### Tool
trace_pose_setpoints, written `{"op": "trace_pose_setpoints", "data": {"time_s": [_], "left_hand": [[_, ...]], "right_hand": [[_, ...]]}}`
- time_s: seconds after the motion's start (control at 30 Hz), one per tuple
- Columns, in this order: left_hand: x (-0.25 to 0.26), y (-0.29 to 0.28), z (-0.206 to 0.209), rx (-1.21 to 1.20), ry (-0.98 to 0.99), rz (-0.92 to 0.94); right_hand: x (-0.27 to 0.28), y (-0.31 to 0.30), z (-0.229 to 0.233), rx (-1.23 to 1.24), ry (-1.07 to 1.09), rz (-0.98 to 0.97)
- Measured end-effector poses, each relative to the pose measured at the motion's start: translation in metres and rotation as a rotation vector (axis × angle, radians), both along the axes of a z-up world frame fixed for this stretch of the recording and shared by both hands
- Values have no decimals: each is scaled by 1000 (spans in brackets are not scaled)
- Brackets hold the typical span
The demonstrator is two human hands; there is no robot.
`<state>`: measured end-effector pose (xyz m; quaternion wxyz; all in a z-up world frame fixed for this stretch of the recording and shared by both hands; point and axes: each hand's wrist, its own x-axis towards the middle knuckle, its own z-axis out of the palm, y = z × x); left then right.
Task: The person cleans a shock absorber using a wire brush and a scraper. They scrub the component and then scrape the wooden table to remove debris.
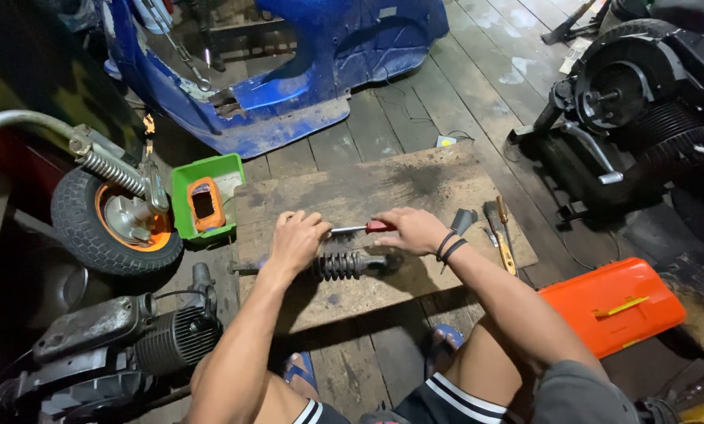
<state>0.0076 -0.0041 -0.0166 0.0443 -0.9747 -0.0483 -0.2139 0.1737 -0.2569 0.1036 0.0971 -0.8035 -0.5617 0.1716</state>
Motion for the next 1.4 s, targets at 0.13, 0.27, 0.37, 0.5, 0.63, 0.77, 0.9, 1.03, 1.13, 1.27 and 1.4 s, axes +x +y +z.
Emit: {"op": "trace_pose_setpoints", "data": {"time_s": [0.13,0.27,0.37,0.5,0.63,0.77,0.9,1.03,1.13,1.27,1.4], "left_hand": [[-8,-9,18,-4,33,11],[-17,-11,36,-147,128,41],[-21,-9,46,-230,145,62],[-30,-8,66,-313,117,83],[-25,-4,50,-294,124,80],[-21,-3,43,-292,139,82],[-19,-4,46,-279,160,90],[-20,-9,56,-299,189,83],[-24,-16,71,-327,214,97],[-24,-19,72,-308,153,97],[-20,-12,54,-280,127,109]], "right_hand": [[0,4,-8,-30,-62,10],[2,6,-16,48,-119,0],[8,4,-19,73,-173,-23],[17,0,-24,101,-196,-51],[21,-4,-23,94,-181,-55],[23,-8,-19,113,-201,-60],[23,-9,-14,128,-202,-50],[25,-9,-16,122,-214,-50],[24,-10,-17,133,-222,-48],[24,-10,-18,139,-227,-35],[22,-11,-14,150,-234,-25]]}}
